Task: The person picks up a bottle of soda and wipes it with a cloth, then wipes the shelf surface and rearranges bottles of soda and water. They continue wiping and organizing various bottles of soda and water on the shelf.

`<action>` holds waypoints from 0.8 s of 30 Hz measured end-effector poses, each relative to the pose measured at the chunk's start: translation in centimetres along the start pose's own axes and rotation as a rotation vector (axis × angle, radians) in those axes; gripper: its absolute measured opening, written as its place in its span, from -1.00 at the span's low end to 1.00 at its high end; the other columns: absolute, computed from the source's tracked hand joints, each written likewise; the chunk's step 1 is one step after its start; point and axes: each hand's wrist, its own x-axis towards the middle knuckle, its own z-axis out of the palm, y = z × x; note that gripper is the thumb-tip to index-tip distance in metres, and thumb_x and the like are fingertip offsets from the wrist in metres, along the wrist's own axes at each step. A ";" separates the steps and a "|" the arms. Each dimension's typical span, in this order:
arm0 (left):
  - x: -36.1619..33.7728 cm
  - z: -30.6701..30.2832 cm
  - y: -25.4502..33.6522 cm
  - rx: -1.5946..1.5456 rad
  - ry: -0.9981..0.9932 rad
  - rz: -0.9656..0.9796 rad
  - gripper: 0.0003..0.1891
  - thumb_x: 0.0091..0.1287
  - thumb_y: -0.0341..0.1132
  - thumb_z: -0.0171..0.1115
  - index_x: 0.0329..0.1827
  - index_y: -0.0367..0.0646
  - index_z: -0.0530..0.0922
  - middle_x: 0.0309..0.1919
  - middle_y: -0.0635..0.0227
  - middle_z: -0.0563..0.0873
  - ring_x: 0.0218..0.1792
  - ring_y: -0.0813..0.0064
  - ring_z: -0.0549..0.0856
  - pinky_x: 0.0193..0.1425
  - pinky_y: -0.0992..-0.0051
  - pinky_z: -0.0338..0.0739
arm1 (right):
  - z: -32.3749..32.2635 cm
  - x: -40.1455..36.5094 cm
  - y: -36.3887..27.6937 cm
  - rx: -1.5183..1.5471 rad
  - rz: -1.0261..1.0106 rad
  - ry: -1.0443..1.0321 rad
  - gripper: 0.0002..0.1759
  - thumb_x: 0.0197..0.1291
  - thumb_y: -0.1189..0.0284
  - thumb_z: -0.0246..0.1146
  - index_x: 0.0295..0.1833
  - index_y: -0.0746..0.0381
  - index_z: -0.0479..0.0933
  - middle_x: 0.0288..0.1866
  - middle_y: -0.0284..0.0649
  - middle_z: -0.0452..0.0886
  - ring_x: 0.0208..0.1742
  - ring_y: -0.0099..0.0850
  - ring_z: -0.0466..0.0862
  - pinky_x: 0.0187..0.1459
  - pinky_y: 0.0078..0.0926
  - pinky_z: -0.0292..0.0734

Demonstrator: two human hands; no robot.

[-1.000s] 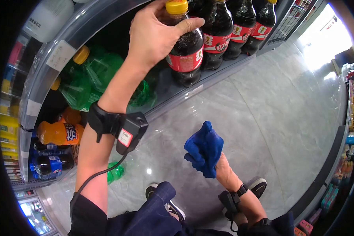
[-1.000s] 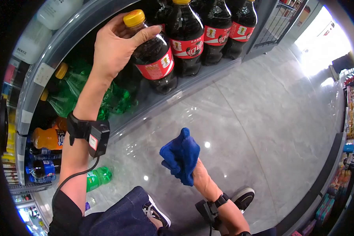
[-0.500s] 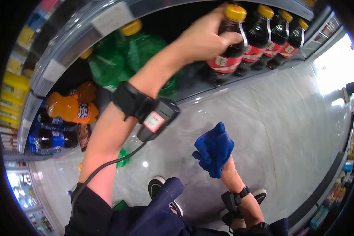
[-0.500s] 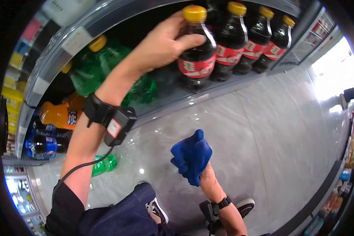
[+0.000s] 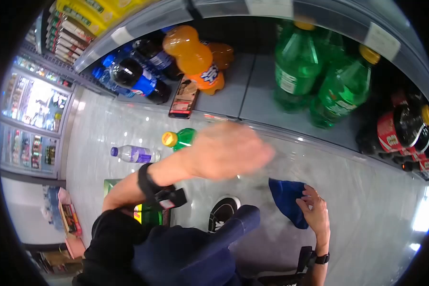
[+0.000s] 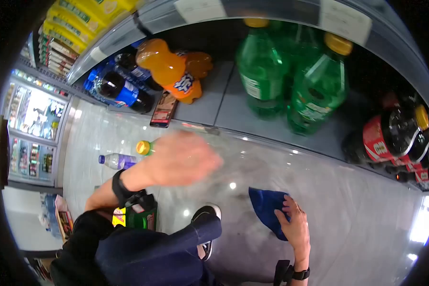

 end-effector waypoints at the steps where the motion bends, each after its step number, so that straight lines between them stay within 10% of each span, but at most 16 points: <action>1: -3.5 -2.3 -1.1 0.076 0.304 -0.422 -0.82 0.22 -0.54 0.18 -0.12 -0.25 0.59 -0.24 0.23 0.63 -0.27 0.39 0.63 -0.19 0.46 0.53 | 0.5 1.3 -0.5 0.025 -0.023 -0.099 -0.53 0.09 0.49 0.34 0.16 0.28 0.48 -0.06 0.00 0.65 -0.09 -0.15 0.67 -0.03 -0.34 0.56; 4: -8.8 -4.6 -3.0 0.103 0.516 -1.103 -0.74 0.21 -0.65 0.06 -0.09 -0.23 0.58 -0.24 0.23 0.64 -0.30 0.30 0.62 -0.21 0.48 0.53 | 1.4 3.2 -1.2 0.037 -0.084 -0.140 -0.58 0.10 0.52 0.33 0.11 0.29 0.51 -0.09 -0.01 0.66 -0.12 -0.21 0.68 -0.03 -0.39 0.57; 13: -17.9 -2.1 -12.9 0.162 -0.565 -0.948 -0.36 -0.04 -0.67 0.14 0.20 0.02 0.54 0.08 0.16 0.46 0.08 0.10 0.43 0.20 0.31 0.41 | 2.8 5.2 -2.8 0.041 -0.139 -0.250 -0.60 0.10 0.49 0.35 0.10 0.28 0.53 -0.12 -0.03 0.66 -0.10 -0.22 0.68 -0.02 -0.41 0.58; 17: -16.1 0.6 -15.6 0.359 -0.519 -0.861 -0.40 -0.02 -0.36 0.40 0.19 -0.05 0.50 0.13 0.13 0.43 0.12 0.08 0.44 0.17 0.26 0.44 | 2.5 4.6 -1.9 0.048 -0.115 -0.260 -0.60 0.12 0.41 0.35 0.09 0.26 0.54 -0.07 -0.02 0.66 -0.03 -0.19 0.68 0.00 -0.36 0.57; 19: -14.6 0.7 -16.5 0.028 -0.511 -1.366 -0.55 0.15 -0.24 0.26 0.09 -0.22 0.46 0.05 0.01 0.52 0.17 0.07 0.47 0.17 0.21 0.44 | 2.2 4.3 -2.2 0.034 -0.087 -0.276 -0.57 0.17 0.23 0.30 0.09 0.25 0.55 -0.01 -0.04 0.65 0.03 -0.11 0.63 0.07 -0.29 0.52; 20: -15.5 1.0 -16.7 0.318 -0.527 -1.009 -0.60 0.14 -0.23 0.27 -0.01 -0.26 0.48 -0.08 0.00 0.57 0.04 0.04 0.53 0.12 0.19 0.44 | 2.0 4.4 -2.5 -0.017 -0.193 -0.263 -0.57 0.16 0.32 0.36 0.08 0.33 0.53 -0.03 -0.06 0.68 0.02 -0.24 0.69 0.03 -0.42 0.58; 24: -18.1 0.0 -16.9 0.396 -0.281 -0.787 -0.54 0.09 -0.61 -0.02 0.12 -0.34 0.47 0.01 -0.07 0.56 0.06 -0.10 0.52 0.18 0.14 0.38 | 1.3 4.3 -2.2 0.009 -0.286 -0.285 -0.53 0.25 0.22 0.23 0.18 0.27 0.47 0.04 -0.05 0.61 0.01 -0.07 0.62 0.07 -0.29 0.50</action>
